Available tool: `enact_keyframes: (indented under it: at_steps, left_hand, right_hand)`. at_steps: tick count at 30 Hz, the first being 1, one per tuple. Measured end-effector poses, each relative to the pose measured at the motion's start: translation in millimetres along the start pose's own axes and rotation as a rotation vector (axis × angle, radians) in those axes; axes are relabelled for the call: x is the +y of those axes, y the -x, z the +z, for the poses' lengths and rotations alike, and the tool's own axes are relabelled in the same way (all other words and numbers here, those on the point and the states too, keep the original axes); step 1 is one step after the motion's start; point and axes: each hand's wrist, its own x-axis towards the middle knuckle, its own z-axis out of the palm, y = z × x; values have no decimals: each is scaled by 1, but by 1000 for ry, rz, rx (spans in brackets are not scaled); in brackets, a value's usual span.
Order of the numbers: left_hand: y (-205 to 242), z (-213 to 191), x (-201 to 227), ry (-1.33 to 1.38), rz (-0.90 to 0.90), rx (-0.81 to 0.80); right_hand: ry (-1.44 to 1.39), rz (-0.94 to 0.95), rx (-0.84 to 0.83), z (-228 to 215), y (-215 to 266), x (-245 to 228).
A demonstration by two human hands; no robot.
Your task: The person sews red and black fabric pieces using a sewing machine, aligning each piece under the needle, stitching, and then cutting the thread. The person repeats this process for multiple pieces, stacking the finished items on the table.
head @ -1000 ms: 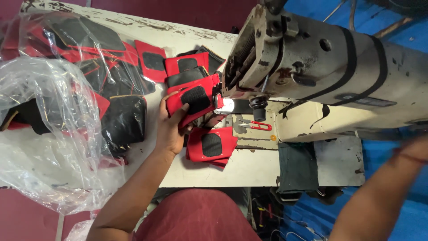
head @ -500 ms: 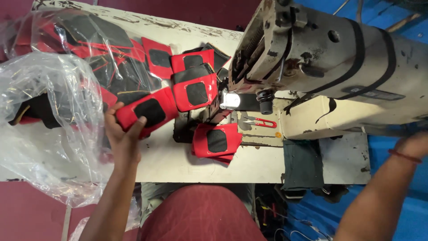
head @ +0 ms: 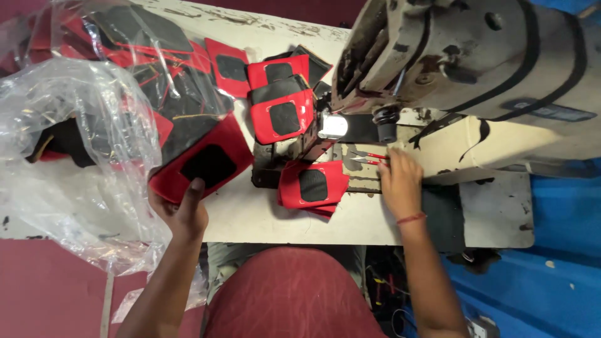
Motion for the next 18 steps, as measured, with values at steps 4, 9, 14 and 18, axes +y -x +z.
enact_keyframes:
  at_steps: [4, 9, 14, 18]
  left_hand:
    - [-2, 1, 25, -10, 74, -99]
    - [-1, -3, 38, 123, -9, -198]
    - [3, -14, 37, 132, -42, -84]
    - [1, -3, 48, 110, -115, 22]
  right_hand:
    - [-32, 92, -104, 18, -1, 8]
    - [-169, 284, -83, 21, 14, 25]
    - [-803, 503, 181, 1, 34, -36]
    - [-973, 630, 224, -21, 34, -54]
